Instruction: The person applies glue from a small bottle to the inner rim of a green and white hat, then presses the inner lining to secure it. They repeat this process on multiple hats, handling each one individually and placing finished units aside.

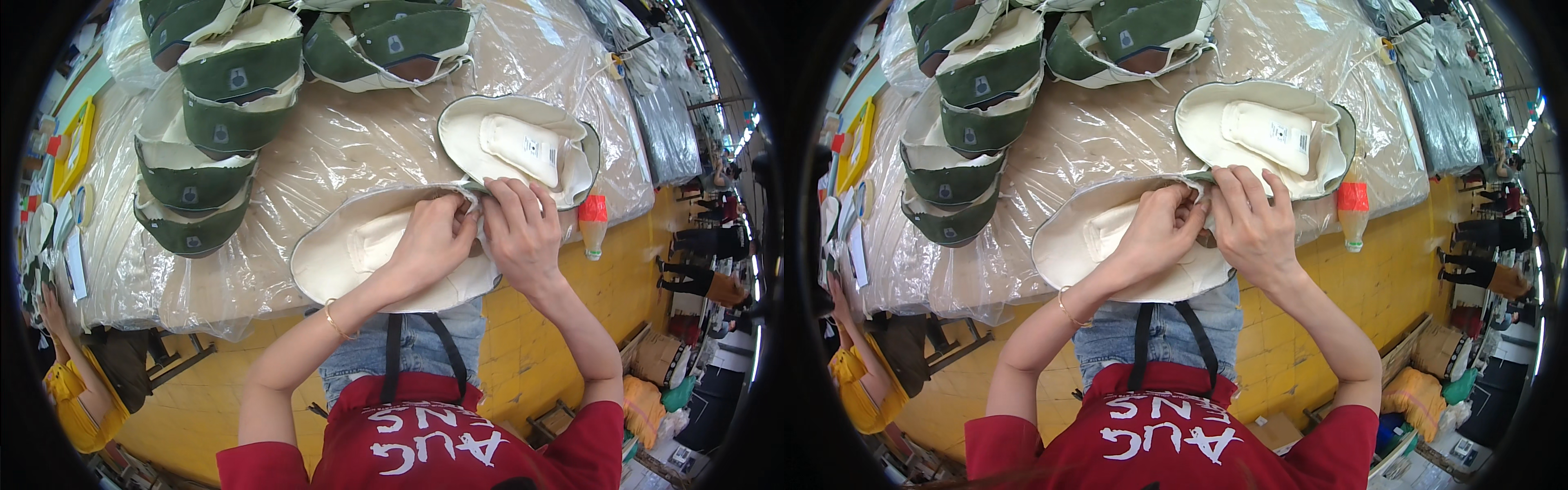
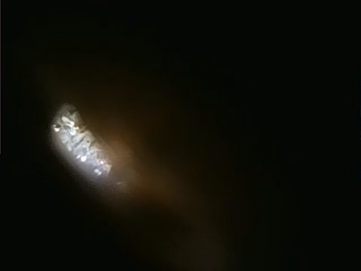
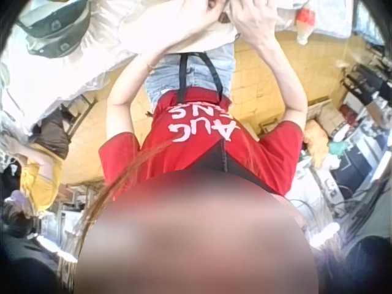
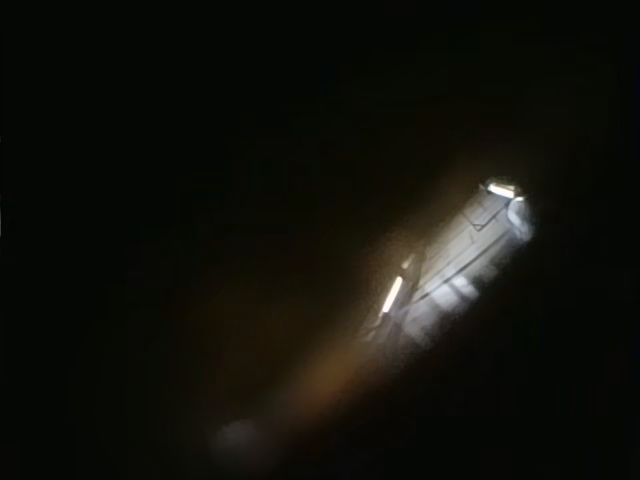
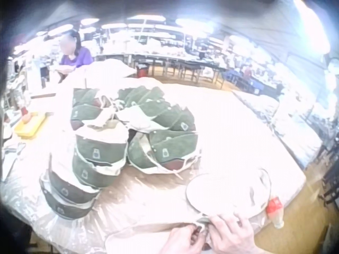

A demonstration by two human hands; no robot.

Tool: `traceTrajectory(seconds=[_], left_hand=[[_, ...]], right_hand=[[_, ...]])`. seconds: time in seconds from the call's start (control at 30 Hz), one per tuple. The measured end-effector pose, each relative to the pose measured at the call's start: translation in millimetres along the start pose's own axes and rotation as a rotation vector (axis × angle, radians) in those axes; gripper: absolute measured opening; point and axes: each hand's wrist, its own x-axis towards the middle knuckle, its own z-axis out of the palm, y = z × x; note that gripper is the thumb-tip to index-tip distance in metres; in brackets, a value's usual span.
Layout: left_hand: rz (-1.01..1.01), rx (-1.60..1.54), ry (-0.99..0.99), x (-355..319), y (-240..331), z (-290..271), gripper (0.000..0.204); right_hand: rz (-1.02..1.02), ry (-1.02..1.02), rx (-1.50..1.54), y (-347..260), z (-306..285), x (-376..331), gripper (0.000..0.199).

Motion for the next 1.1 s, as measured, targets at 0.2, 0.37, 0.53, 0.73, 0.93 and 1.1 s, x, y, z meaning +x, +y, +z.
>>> traceTrajectory(seconds=[0.2, 0.37, 0.53, 0.73, 0.93, 1.1], left_hand=[[0.011, 0.021, -0.015, -4, -5, 4, 0.021], [-0.010, 0.073, -0.054, -9, -3, 2, 0.021], [-0.083, -0.168, -0.062, -4, -4, -4, 0.023], [-0.114, -0.177, -0.042, 0, -4, -4, 0.024], [-0.024, 0.009, 0.047, 1, 2, 1, 0.020], [0.041, 0.232, 0.026, 0, 6, -2, 0.022]], right_hand=[[0.078, 0.057, 0.016, 4, 4, 0, 0.017], [0.107, 0.063, 0.042, 7, 7, 6, 0.014], [0.152, -0.038, 0.342, 19, 5, 6, 0.013], [0.170, 0.018, 0.331, 14, 4, 1, 0.015], [0.159, 0.049, 0.165, 8, 7, 7, 0.015], [0.217, -0.121, 0.320, 17, 7, 12, 0.010]])
